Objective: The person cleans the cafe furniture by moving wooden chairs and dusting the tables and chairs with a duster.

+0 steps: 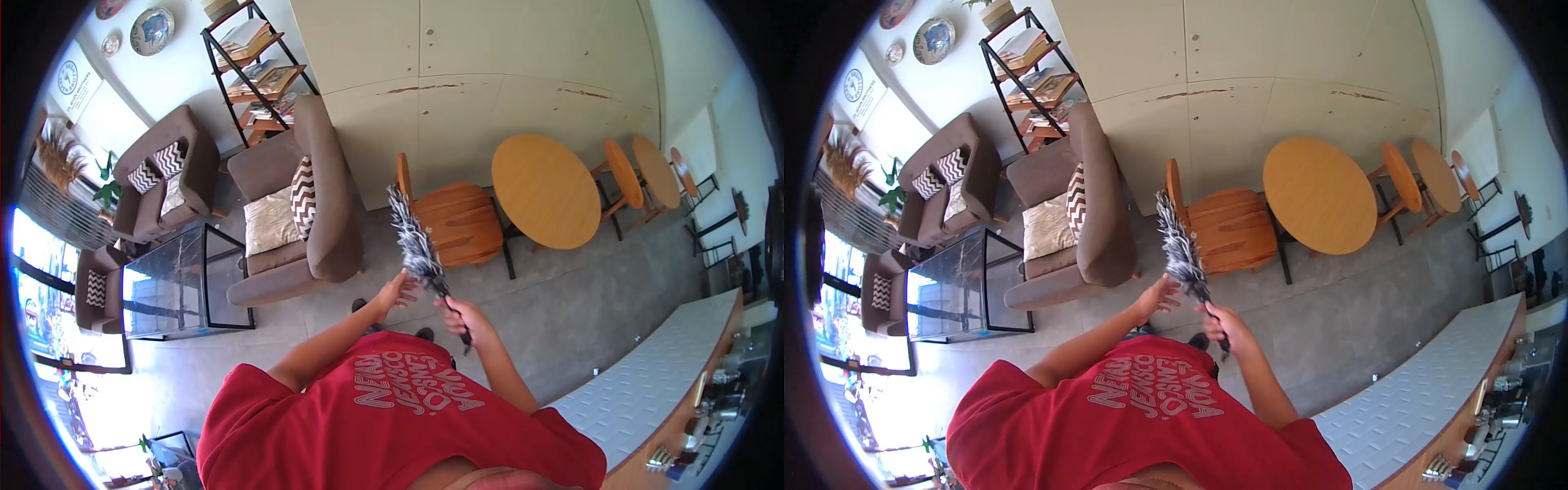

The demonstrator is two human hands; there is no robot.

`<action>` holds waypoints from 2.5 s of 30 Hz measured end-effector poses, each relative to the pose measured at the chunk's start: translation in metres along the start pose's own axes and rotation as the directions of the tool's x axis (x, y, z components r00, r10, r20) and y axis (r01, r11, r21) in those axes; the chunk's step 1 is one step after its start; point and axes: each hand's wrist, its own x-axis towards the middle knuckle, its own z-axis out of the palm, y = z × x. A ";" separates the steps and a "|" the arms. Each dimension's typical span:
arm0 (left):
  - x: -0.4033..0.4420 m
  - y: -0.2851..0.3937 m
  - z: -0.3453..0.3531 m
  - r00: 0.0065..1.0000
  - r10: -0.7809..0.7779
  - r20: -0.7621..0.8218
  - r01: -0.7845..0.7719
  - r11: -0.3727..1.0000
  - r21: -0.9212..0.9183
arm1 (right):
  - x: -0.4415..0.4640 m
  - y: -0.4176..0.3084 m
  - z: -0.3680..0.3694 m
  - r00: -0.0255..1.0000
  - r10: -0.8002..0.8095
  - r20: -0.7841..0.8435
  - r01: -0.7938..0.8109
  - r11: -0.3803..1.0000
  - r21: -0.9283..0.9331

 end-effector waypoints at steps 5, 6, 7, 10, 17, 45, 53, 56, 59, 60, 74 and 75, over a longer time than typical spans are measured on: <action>-0.011 -0.027 -0.007 0.992 -0.120 0.025 0.118 0.989 0.084 | -0.065 -0.008 -0.049 0.957 0.190 -0.219 -0.269 0.865 -0.424; -0.008 -0.031 -0.009 0.990 -0.142 0.019 0.138 0.982 0.128 | -0.068 -0.014 -0.057 0.934 0.150 -0.324 -0.300 0.819 -0.488; -0.006 -0.035 -0.011 0.988 -0.154 0.025 0.149 0.980 0.131 | -0.068 -0.016 -0.062 0.901 0.100 -0.422 -0.338 0.770 -0.541; 0.007 -0.052 -0.024 0.988 -0.144 0.053 0.117 0.930 0.348 | -0.052 -0.017 -0.069 0.827 -0.199 -0.525 -0.467 0.274 -0.840; 0.046 -0.130 -0.096 0.980 -0.113 0.165 -0.061 0.618 0.784 | -0.039 -0.008 -0.004 0.690 -0.639 -0.341 -0.490 -0.065 -0.869; 0.038 -0.086 -0.279 0.993 0.064 0.101 -0.118 0.666 0.737 | 0.163 0.038 0.107 0.505 -0.742 -0.440 -0.513 0.151 -0.845; 0.033 -0.069 -0.274 0.972 0.191 0.138 -0.235 0.764 0.601 | 0.151 0.034 0.136 0.467 -0.767 -0.440 -0.472 0.205 -0.858; 0.043 -0.078 -0.273 0.966 0.204 0.162 -0.260 0.764 0.591 | 0.145 0.036 0.133 0.464 -0.740 -0.487 -0.462 0.267 -0.846; 0.041 -0.068 -0.265 0.966 0.180 0.185 -0.255 0.779 0.572 | 0.139 0.041 0.114 0.503 -0.727 -0.467 -0.558 0.139 -0.818; 0.039 -0.063 -0.261 0.971 0.158 0.182 -0.235 0.790 0.566 | 0.135 0.041 0.119 0.530 -0.719 -0.450 -0.563 0.098 -0.820; 0.061 -0.023 -0.238 0.960 0.264 0.098 -0.278 0.839 0.467 | 0.212 0.027 0.065 0.572 -0.668 -0.476 -0.162 0.476 -0.864; 0.064 -0.023 -0.236 0.964 0.251 0.093 -0.265 0.854 0.448 | 0.226 0.021 0.052 0.575 -0.714 -0.399 -0.226 0.330 -0.917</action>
